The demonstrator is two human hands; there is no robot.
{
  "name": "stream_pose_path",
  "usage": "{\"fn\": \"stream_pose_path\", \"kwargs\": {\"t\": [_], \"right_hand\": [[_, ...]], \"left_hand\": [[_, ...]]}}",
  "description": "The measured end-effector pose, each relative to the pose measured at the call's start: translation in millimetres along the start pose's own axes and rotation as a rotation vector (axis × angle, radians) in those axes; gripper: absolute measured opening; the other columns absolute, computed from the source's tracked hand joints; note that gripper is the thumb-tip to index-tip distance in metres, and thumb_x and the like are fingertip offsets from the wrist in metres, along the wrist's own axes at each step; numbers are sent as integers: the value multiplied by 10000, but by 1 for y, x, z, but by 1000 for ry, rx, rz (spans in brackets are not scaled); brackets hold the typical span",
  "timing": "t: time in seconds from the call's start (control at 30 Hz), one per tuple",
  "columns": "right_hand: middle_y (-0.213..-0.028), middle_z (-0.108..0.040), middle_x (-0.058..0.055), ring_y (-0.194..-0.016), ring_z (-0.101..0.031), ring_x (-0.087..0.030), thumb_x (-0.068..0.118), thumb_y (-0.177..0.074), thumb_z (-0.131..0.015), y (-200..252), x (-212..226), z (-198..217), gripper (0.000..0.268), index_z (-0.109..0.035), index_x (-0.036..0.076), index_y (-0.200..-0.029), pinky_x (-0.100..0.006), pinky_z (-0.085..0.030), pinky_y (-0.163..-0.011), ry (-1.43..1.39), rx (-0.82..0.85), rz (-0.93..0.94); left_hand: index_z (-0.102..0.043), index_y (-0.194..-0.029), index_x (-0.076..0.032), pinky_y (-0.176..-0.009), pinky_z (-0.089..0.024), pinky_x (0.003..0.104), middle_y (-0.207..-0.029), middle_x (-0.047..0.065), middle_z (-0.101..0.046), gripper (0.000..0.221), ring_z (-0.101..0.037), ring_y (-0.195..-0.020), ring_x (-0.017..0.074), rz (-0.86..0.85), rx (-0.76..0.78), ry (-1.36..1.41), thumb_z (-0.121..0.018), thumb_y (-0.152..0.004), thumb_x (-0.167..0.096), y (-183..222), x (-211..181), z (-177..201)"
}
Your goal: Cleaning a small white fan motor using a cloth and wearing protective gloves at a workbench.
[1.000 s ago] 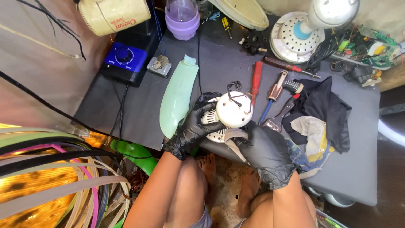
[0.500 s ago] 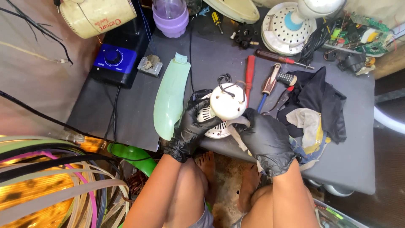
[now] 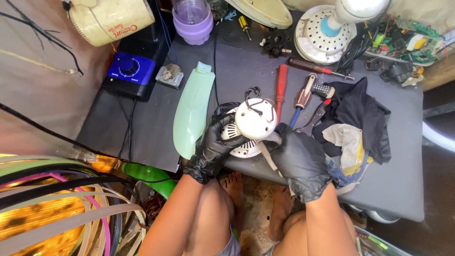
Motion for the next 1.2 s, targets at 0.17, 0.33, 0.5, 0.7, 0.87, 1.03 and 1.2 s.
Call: {"fn": "stream_pose_path", "kwargs": {"t": [0.17, 0.33, 0.5, 0.7, 0.87, 1.03, 1.2], "right_hand": [[-939, -800, 27, -1063, -737, -231, 578, -850, -608, -4, -1, 3, 340, -660, 345, -1092, -415, -578, -877, -40, 17, -8], [-942, -803, 1, -1072, -731, -259, 507, -849, -625, -4, -5, 2, 303, -670, 308, -1073, -426, -570, -885, -73, 60, -31], [-871, -785, 69, -1022, -744, -193, 597, -841, -587, -2, 10, 10, 296, -639, 353, -999, -373, -582, -834, -17, 7, -20], [-874, -796, 4, -1036, -743, -258, 560, -826, -595, 18, 23, 30, 301, -701, 343, -1005, -406, -584, -850, -71, 78, -103], [-957, -796, -23, -1054, -737, -283, 482, -875, -602, -1, 0, 12, 293, -674, 281, -1075, -428, -550, -909, -64, -23, -43], [-1001, -786, 13, -1086, -726, -228, 584, -876, -568, 1, 2, 10, 409, -629, 300, -1164, -429, -534, -948, -9, -14, -47], [-1165, -745, -226, -1217, -644, -424, 484, -897, -568, 15, 22, 29, 643, -561, 92, -1407, -547, -486, -1031, -262, 22, -23]], "left_hand": [[-711, -1137, 29, -1060, -519, 407, -1288, 188, -660, 622, -612, -1244, 263, 47, 15, 16, -992, -586, -33, 0, -8, 2], [-713, -1143, 28, -1079, -502, 398, -1322, 205, -630, 612, -590, -1264, 288, 71, 35, -30, -990, -602, -48, 11, 10, 6], [-695, -1165, 21, -1041, -532, 413, -1290, 202, -651, 601, -625, -1231, 297, 34, 77, -59, -970, -634, -40, 2, -17, 3], [-698, -1191, 2, -1067, -517, 418, -1290, 185, -654, 632, -615, -1245, 302, 20, 82, -106, -990, -640, -102, 3, -12, 4], [-639, -1315, -14, -1179, -370, 468, -1404, 211, -589, 582, -506, -1368, 335, 54, 139, -148, -838, -822, -249, 8, -17, 9], [-620, -1339, 77, -1163, -396, 519, -1377, 377, -587, 493, -506, -1328, 486, 346, 12, -305, -602, -937, -208, -4, -88, -10], [-690, -1149, -113, -1177, -362, 406, -1265, 96, -582, 302, -552, -1322, 287, -8, 48, -164, -826, -882, -148, 5, -48, 7]]}}
Point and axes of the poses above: each hand's wrist, its own y-axis away from the middle knuckle, its own z-axis out of the back of the hand, x = y × z, the point moved 4 cm from there along -y, towards the middle knuckle
